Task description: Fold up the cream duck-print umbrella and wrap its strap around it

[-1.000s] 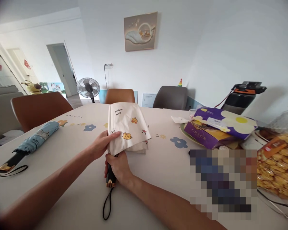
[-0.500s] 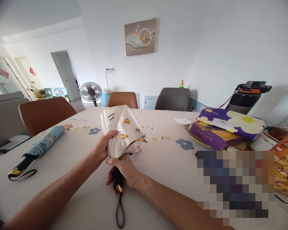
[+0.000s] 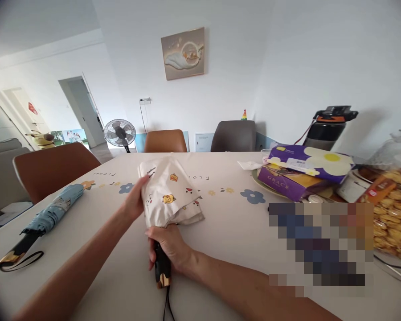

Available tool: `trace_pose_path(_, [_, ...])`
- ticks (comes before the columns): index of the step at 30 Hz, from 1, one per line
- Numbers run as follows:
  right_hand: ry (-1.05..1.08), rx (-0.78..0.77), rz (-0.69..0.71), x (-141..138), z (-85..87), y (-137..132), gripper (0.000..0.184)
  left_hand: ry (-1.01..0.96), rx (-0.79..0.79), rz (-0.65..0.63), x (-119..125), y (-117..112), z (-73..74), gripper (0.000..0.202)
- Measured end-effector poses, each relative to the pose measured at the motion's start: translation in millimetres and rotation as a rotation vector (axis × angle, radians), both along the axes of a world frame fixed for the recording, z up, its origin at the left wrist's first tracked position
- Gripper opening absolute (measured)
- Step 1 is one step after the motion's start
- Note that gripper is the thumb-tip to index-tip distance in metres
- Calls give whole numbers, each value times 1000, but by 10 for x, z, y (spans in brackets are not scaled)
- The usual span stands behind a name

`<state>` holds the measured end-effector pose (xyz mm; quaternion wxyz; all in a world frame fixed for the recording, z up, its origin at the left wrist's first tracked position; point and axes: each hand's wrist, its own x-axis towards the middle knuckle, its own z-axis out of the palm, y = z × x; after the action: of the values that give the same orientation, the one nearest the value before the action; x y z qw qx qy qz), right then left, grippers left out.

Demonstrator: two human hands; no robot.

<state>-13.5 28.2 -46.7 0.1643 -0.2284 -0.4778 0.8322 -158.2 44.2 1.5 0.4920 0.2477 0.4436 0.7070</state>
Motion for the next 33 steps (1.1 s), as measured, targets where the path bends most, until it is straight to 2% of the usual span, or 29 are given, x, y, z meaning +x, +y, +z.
trace_pose_path(1, [31, 15, -17, -12, -21, -24, 25, 14, 21, 47, -97, 13, 7, 40])
trace_pose_path(4, [71, 52, -160, -52, -70, -21, 29, 142, 28, 305, -347, 22, -15, 41])
trace_pose_path(6, [53, 39, -273, -69, -83, 40, 29, 259, 8, 368, -414, 19, -44, 46])
trace_pose_path(8, [40, -33, -341, -70, -84, 121, 28, 390, 3, 362, -375, 27, -43, 46])
trace_pose_path(10, [50, -142, -352, -59, -83, 194, 27, 538, 25, 326, -250, 56, 10, 43])
trace_pose_path(13, [42, -254, -342, -40, -67, 253, 27, 794, 41, 231, 27, 134, 171, 37])
trace_pose_path(17, [-23, -244, -350, -34, -10, 257, 26, 1137, -30, -11, 444, 273, 348, 37])
trace_pose_path(19, [-34, -220, -335, -33, 15, 252, 24, 1383, -3, -143, 652, 351, 343, 43])
trace_pose_path(21, [-20, -209, -323, -30, 25, 245, 22, 1642, 28, -267, 847, 430, 275, 51])
trace_pose_path(23, [12, -221, -347, -26, 22, 235, 23, 1901, 45, -302, 1016, 502, 178, 50])
trace_pose_path(26, [96, -238, -379, -20, -1, 219, 27, 2184, 76, -226, 1187, 587, 60, 39])
trace_pose_path(28, [155, -236, -388, -15, -15, 213, 27, 2263, 103, -171, 1229, 621, 42, 33])
trace_pose_path(30, [167, -232, -374, -9, -14, 211, 24, 2263, 121, -86, 1197, 628, 84, 32])
trace_pose_path(33, [45, -241, -317, 2, 15, 216, 20, 2102, 83, 157, 987, 570, 233, 43])
